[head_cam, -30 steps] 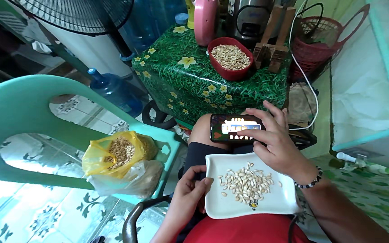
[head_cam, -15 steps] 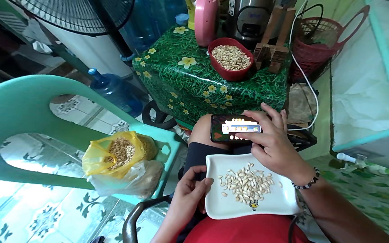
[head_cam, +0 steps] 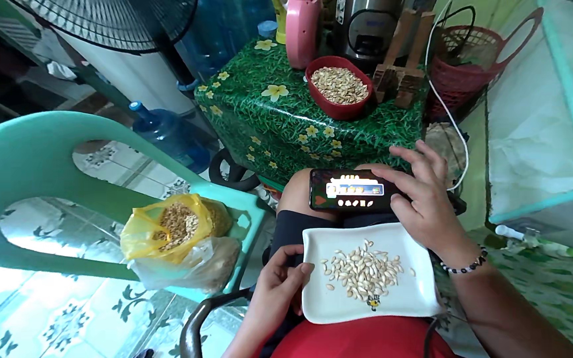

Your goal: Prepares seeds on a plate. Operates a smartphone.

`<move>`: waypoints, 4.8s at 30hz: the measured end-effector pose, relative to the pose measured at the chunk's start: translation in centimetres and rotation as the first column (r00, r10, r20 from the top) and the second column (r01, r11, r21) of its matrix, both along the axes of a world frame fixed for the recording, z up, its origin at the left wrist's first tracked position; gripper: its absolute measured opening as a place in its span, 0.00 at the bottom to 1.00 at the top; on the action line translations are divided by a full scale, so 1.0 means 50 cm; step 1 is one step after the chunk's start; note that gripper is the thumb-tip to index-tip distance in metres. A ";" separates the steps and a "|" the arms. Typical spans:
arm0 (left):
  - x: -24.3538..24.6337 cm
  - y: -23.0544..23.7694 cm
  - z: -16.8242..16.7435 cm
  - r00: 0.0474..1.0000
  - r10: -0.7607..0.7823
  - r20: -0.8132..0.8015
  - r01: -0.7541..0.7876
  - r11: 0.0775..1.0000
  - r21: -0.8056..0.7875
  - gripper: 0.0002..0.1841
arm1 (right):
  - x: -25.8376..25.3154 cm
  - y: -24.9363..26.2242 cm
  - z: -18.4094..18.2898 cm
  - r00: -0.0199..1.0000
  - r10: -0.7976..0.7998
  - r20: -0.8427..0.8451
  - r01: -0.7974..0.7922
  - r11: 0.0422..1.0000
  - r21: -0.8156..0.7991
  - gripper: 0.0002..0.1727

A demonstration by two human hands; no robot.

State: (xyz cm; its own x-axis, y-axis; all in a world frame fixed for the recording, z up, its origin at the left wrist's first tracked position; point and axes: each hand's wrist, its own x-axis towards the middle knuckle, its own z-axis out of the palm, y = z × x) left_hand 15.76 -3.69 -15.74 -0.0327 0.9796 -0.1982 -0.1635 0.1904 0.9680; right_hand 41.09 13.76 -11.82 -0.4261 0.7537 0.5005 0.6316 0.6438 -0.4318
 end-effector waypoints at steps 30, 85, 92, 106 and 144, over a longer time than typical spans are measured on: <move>-0.001 -0.002 -0.005 1.000 -0.005 -0.003 0.005 1.000 0.015 0.15 | 0.015 0.000 -0.023 0.999 -0.028 -0.023 0.028 1.000 0.000 0.24; 0.001 -0.001 0.000 1.000 0.008 -0.007 -0.008 1.000 0.000 0.15 | 0.013 0.013 -0.020 0.998 -0.051 0.032 0.051 0.999 0.006 0.26; 0.001 -0.001 -0.002 1.000 0.008 -0.001 -0.008 1.000 0.011 0.15 | 0.011 0.014 -0.016 0.998 -0.052 0.032 0.052 0.999 -0.002 0.26; 0.001 -0.002 -0.003 1.000 0.006 -0.003 -0.006 1.000 0.015 0.15 | 0.010 0.016 -0.016 0.998 -0.043 0.035 0.043 0.999 0.000 0.26; 0.007 0.001 0.003 0.999 0.016 -0.031 -0.016 1.000 0.006 0.14 | 0.030 -0.018 -0.013 0.998 0.052 -0.017 -0.052 0.999 0.001 0.23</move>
